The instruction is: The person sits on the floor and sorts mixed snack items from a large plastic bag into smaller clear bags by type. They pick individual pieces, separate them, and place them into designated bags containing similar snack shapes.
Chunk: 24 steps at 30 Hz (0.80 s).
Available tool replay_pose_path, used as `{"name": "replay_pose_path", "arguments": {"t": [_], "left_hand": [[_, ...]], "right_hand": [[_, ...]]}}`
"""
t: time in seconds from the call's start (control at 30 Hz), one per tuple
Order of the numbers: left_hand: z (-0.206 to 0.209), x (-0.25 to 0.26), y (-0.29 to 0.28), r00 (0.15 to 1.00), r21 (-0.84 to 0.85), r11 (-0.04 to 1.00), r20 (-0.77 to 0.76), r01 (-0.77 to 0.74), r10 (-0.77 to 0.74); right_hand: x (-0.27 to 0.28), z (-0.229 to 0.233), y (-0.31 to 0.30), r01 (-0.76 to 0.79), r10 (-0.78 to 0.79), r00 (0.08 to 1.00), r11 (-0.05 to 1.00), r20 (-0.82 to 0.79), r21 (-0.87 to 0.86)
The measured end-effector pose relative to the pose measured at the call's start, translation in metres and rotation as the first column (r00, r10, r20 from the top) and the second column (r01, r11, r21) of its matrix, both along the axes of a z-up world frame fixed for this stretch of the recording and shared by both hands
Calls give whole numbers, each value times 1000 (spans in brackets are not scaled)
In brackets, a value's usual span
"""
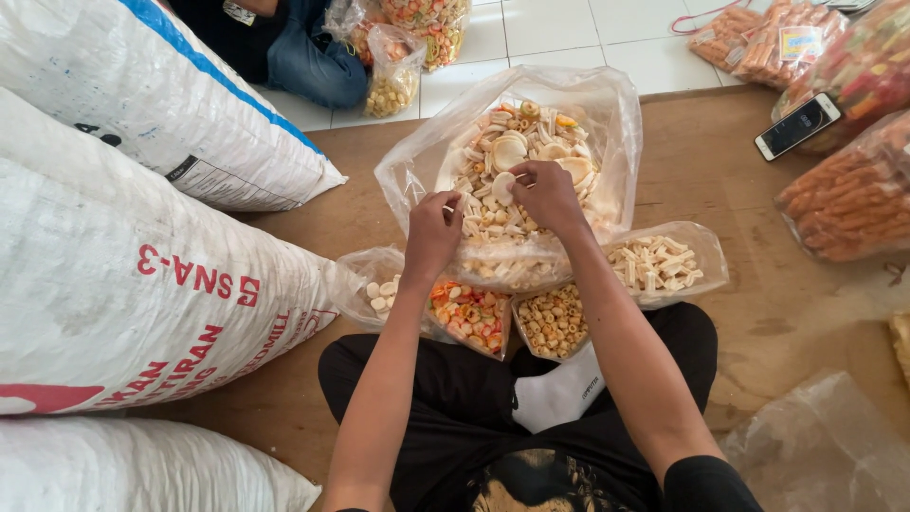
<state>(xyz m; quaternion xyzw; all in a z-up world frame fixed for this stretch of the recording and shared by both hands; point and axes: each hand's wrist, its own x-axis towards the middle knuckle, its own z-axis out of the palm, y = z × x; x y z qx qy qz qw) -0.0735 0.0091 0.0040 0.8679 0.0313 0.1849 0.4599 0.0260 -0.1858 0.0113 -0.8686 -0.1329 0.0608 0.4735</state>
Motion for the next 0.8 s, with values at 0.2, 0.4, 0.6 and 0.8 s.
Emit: {"name": "replay_pose_path", "arguments": {"t": [0.2,0.4,0.6,0.8], "left_hand": [[36,-28,-18,996,-96,995,85,18,-10],[60,-97,-63,990,-257,966,137,23,14],[-1,-147,-74,997,-382,922,-75,-62,36],[-90,-170,-81,963,-601,783,-271,-163,-7]], "right_hand": [[-35,38,-13,-49,43,998,980,36,192],[-112,73,-44,-64,58,998,923,30,378],[-177,40,-77,-6,55,992,917,-114,398],[-186,-89,-104,149,-6,936,912,-351,382]]}}
